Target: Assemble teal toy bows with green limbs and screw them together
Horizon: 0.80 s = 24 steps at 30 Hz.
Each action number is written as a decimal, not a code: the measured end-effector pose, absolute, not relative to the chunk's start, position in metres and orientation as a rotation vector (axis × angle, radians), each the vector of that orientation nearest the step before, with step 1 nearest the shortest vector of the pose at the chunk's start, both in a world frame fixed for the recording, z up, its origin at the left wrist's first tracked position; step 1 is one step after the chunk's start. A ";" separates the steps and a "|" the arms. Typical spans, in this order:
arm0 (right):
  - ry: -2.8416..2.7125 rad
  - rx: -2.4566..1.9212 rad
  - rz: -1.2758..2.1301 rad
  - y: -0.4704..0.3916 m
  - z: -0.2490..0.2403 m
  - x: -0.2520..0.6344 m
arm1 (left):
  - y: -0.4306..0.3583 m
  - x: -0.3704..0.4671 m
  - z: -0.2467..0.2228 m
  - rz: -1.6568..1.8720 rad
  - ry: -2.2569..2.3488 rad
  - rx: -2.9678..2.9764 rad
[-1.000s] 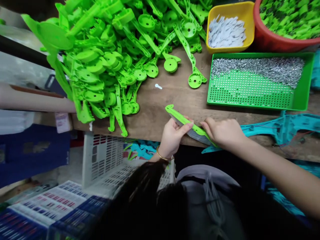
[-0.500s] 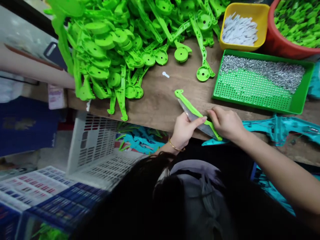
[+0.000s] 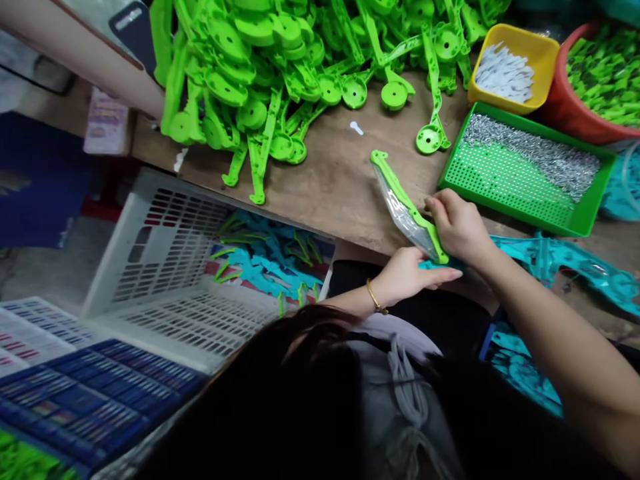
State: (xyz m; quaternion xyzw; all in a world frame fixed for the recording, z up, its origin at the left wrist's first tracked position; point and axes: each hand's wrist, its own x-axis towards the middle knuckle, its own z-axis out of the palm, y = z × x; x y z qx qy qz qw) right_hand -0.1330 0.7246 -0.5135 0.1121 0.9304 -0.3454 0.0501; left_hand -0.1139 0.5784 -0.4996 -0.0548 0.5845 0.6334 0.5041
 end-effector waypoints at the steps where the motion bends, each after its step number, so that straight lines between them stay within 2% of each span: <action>1: 2.822 0.330 -1.056 0.724 -0.511 -0.135 | 0.580 -0.112 -0.500 1.513 1.401 -0.160; 7: 2.665 0.056 -0.886 0.720 -0.494 -0.145 | 0.580 -0.113 -0.494 1.522 1.361 -0.302; 10: 2.757 0.131 -0.771 0.714 -0.496 -0.145 | 0.579 -0.109 -0.495 1.541 1.367 -0.338; 15: 2.810 0.130 -0.804 0.708 -0.502 -0.138 | 0.563 -0.121 -0.494 1.455 1.402 -0.199; 17: 2.805 0.140 -0.765 0.709 -0.499 -0.136 | 0.552 -0.146 -0.490 1.545 1.482 -0.127; 21: 2.797 0.157 -0.650 0.713 -0.495 -0.133 | 0.542 -0.209 -0.481 1.946 1.846 -0.194; 24: 2.761 0.151 -0.621 0.707 -0.496 -0.132 | 0.545 -0.241 -0.483 1.914 1.965 -0.240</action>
